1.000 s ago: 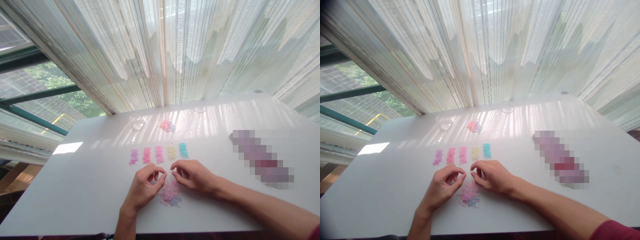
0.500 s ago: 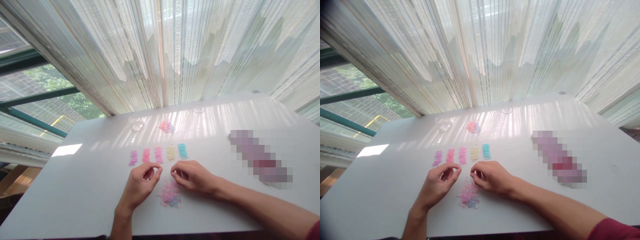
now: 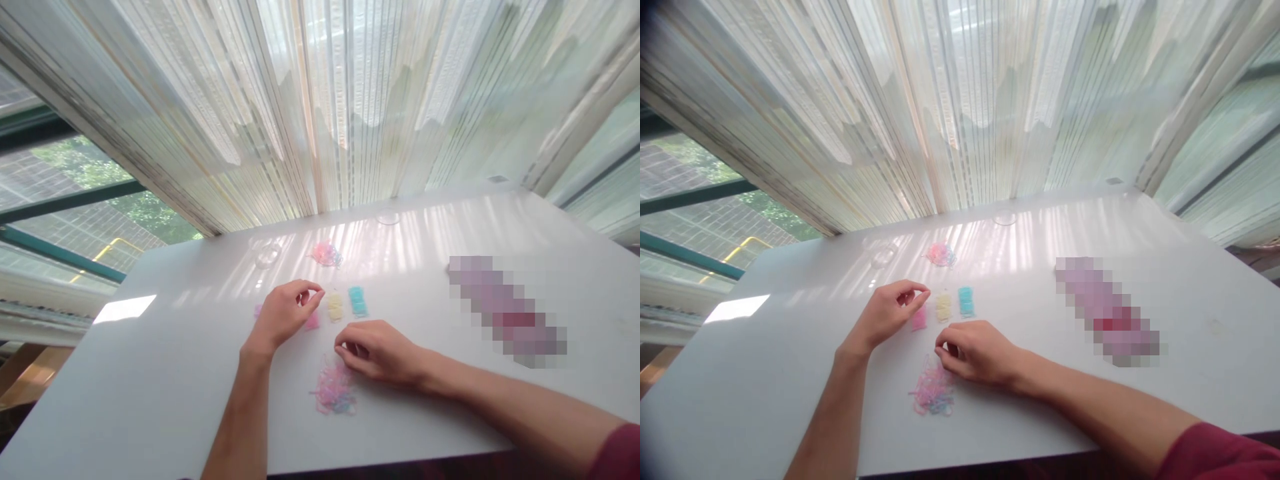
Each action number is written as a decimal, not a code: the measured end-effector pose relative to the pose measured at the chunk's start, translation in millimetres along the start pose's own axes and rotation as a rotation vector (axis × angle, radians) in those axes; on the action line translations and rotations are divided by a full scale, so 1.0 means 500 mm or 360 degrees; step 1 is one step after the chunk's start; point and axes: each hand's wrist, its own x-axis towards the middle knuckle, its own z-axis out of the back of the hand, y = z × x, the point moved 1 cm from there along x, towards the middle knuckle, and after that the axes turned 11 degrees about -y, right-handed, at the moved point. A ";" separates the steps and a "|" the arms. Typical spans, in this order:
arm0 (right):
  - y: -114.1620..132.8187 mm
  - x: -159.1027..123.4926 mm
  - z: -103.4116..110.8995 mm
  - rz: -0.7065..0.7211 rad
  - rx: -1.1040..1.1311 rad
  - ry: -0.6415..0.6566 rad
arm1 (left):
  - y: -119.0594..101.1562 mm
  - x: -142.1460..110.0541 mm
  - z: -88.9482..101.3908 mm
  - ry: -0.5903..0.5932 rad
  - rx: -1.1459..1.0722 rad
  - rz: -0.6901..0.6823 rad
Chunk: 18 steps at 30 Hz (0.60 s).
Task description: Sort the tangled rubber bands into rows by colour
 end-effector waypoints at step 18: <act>0.000 0.002 0.008 0.0021 -0.0022 0.0127 | 0.011 -0.004 -0.029 0.0064 0.0102 0.0002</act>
